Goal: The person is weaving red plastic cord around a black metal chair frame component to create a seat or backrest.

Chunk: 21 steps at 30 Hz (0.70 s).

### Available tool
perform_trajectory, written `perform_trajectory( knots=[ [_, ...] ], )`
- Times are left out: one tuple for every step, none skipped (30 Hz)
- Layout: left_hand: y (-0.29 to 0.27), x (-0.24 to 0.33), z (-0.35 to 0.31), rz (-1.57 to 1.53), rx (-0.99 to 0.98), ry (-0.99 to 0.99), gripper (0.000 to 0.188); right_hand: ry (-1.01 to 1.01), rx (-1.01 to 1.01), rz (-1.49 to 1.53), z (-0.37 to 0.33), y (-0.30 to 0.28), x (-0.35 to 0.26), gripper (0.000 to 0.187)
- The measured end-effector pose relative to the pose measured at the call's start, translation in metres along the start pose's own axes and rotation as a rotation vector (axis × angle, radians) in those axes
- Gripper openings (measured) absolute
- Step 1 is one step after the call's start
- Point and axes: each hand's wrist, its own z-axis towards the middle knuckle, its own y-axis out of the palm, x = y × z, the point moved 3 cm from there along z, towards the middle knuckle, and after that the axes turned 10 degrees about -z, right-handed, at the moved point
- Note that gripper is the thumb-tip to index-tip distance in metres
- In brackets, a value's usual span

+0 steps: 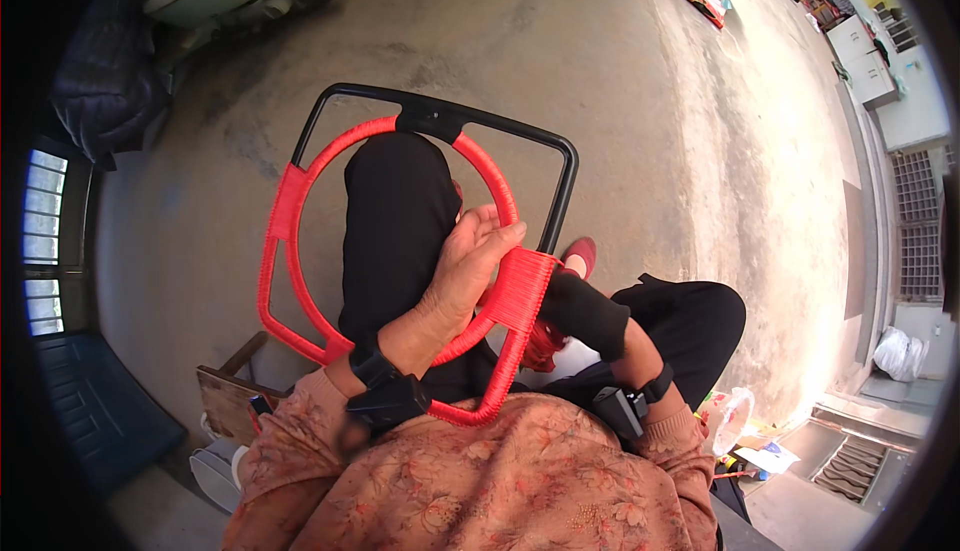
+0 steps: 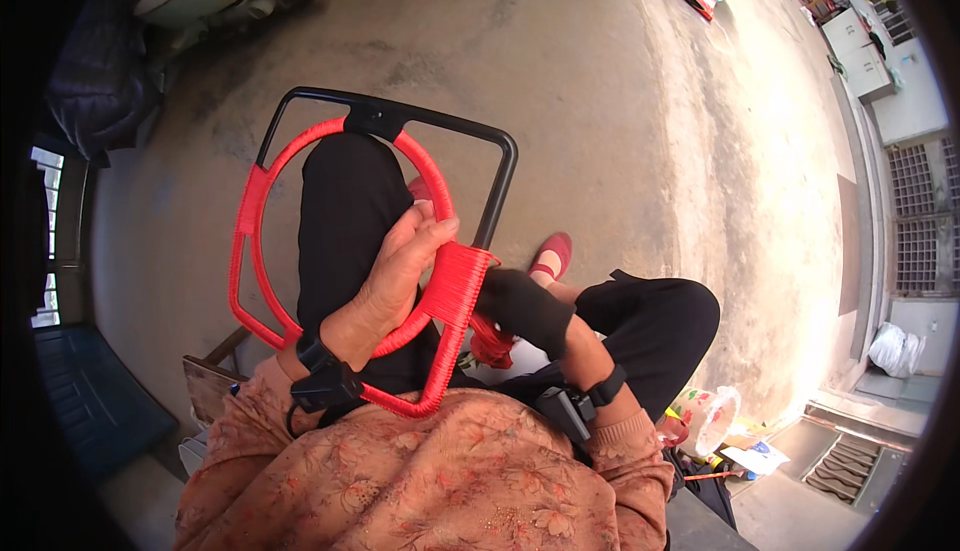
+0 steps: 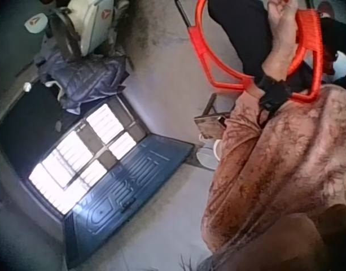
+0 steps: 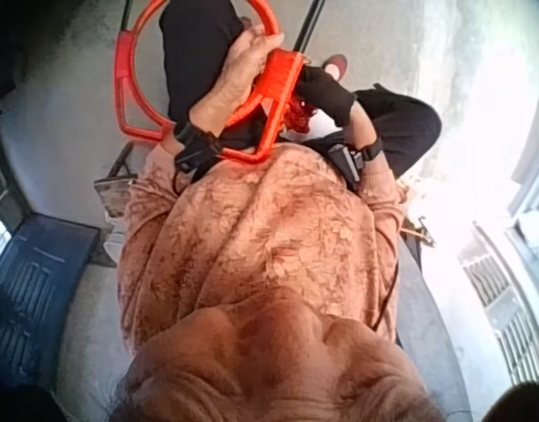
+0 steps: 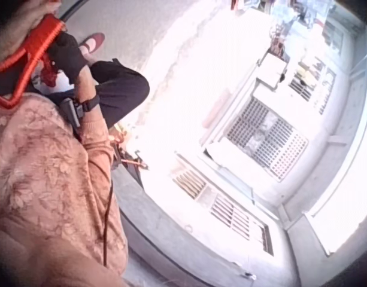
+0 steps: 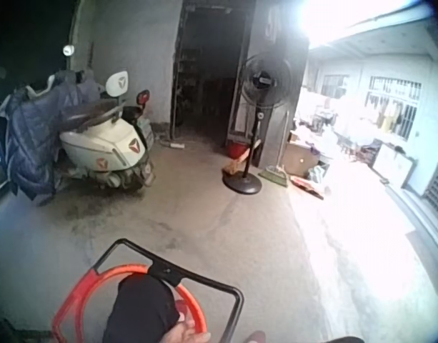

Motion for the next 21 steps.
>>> perform_trajectory(
  knots=[
    [0.001,0.0,0.0,0.002,-0.014,0.015,0.024,0.005,0.139,0.137,0.006,-0.001,0.001,0.025],
    [0.001,0.0,-0.001,0.01,-0.017,0.034,0.026,0.004,0.262,0.259,0.011,-0.004,0.002,0.027],
    [0.002,-0.001,-0.001,0.016,-0.021,0.053,0.028,-0.011,0.347,0.366,0.014,-0.007,0.0,0.029],
    [0.003,-0.001,-0.001,0.016,-0.019,0.054,0.028,-0.033,0.413,0.461,0.017,-0.012,-0.004,0.032],
    [0.004,-0.003,-0.001,-0.038,-0.049,0.007,0.03,-0.041,0.441,0.539,0.017,-0.019,-0.009,0.035],
    [0.006,-0.004,-0.002,-0.121,-0.114,-0.018,0.032,-0.044,0.454,0.626,0.017,-0.026,-0.015,0.038],
    [0.006,-0.005,-0.001,-0.091,-0.08,-0.04,0.032,-0.045,0.462,0.712,0.017,-0.034,-0.022,0.042],
    [0.005,-0.006,0.0,-0.093,-0.065,-0.069,0.034,-0.055,0.486,0.811,0.019,-0.041,-0.029,0.045],
    [0.004,-0.007,0.0,-0.096,-0.03,-0.12,0.036,-0.066,0.509,0.895,0.021,-0.048,-0.035,0.049],
    [0.004,-0.006,0.0,-0.093,-0.047,-0.094,0.036,-0.083,0.544,0.953,0.023,-0.052,-0.041,0.052],
    [0.005,-0.007,0.001,-0.115,-0.062,-0.094,0.036,-0.153,0.559,1.053,0.028,-0.056,-0.048,0.056],
    [0.006,-0.007,0.001,-0.15,-0.09,-0.094,0.036,-0.116,0.639,0.948,0.033,-0.059,-0.051,0.06],
    [0.005,-0.008,0.001,-0.139,-0.076,-0.099,0.036,-0.131,0.709,0.769,0.033,-0.059,-0.055,0.067],
    [0.005,-0.007,0.001,-0.159,-0.103,-0.083,0.036,-0.127,0.709,0.77,0.036,-0.056,-0.058,0.067],
    [0.006,-0.006,0.001,-0.192,-0.152,-0.057,0.036,-0.23,0.815,0.641,0.035,-0.057,-0.062,0.068],
    [0.004,-0.006,0.001,-0.182,-0.128,-0.065,0.036,-0.332,0.916,0.507,0.033,-0.055,-0.067,0.068],
    [0.004,-0.006,0.001,-0.179,-0.153,-0.067,0.036,-0.159,0.742,0.376,0.034,-0.052,-0.065,0.058],
    [0.005,-0.006,0.001,-0.179,-0.188,-0.072,0.037,-0.244,0.732,0.359,0.03,-0.053,-0.067,0.058],
    [0.004,-0.006,0.001,-0.171,-0.181,-0.073,0.037,-0.14,0.729,0.474,0.024,-0.054,-0.063,0.053],
    [0.003,-0.006,0.001,-0.165,-0.141,-0.083,0.033,-0.045,0.731,0.577,0.02,-0.054,-0.058,0.047],
    [0.003,-0.006,0.001,-0.176,-0.116,-0.094,0.03,-0.141,0.746,0.29,0.004,-0.065,-0.061,0.043]
  ],
)
